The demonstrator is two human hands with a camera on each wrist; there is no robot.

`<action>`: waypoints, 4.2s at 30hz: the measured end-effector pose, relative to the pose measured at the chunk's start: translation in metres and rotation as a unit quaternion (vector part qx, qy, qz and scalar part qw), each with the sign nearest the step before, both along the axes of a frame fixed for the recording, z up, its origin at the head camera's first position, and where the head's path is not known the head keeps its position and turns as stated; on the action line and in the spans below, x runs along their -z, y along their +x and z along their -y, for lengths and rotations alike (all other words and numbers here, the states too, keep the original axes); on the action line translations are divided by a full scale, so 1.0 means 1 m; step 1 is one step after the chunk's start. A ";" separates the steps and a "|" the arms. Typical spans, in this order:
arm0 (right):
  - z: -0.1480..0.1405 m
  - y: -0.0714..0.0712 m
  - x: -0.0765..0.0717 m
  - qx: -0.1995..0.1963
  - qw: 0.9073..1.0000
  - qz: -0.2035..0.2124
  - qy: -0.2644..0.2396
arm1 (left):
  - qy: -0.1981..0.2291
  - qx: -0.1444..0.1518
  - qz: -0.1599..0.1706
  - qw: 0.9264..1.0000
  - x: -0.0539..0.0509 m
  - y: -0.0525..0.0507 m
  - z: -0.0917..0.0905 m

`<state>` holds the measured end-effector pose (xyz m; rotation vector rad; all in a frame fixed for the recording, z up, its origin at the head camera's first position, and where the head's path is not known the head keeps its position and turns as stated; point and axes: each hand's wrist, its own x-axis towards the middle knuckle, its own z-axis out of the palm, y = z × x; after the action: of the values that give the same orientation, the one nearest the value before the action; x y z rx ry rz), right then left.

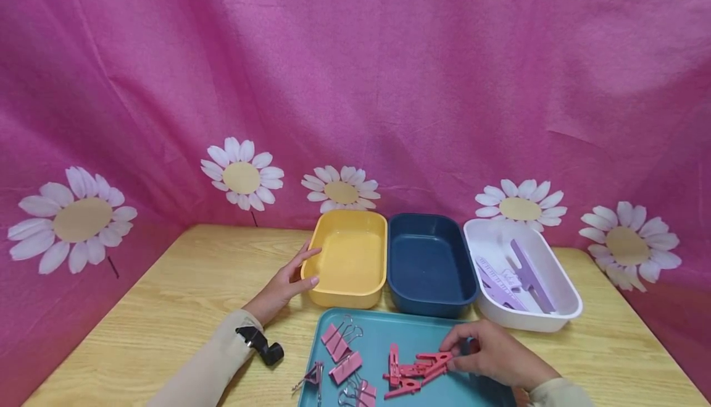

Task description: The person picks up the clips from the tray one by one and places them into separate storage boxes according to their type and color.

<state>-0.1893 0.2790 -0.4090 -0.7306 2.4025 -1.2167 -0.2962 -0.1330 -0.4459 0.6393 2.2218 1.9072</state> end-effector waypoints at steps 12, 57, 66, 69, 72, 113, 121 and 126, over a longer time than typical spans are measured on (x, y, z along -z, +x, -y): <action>0.005 -0.001 0.002 0.001 1.000 0.014 0.003 | 0.004 0.003 0.003 1.000 0.001 0.000 0.001; 0.007 0.002 0.006 -0.020 1.000 -0.009 -0.009 | 0.007 0.000 -0.006 1.000 0.000 0.000 -0.002; 0.005 0.004 0.001 -0.004 1.000 0.001 0.002 | 0.023 0.024 0.000 0.999 0.000 -0.001 -0.007; 0.006 0.004 0.000 0.000 1.000 0.002 0.009 | 0.022 0.028 0.003 0.999 0.001 -0.001 -0.004; 0.011 0.001 0.000 0.001 1.000 -0.009 0.011 | 0.023 0.017 -0.004 1.000 0.001 0.000 0.003; 0.005 0.011 -0.029 0.152 0.984 -0.088 0.017 | 0.016 0.008 -0.008 1.000 -0.003 -0.006 -0.001; 0.008 0.016 -0.024 0.155 0.983 -0.096 0.013 | 0.022 0.028 0.017 0.999 -0.014 0.013 0.002; 0.005 0.016 -0.028 0.172 0.979 -0.111 0.016 | 0.025 0.033 0.014 0.999 -0.020 0.017 0.000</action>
<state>-0.1731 0.2737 -0.3813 -0.4742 2.8149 -1.2751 -0.2792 -0.1333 -0.4259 0.6803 2.1165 1.9321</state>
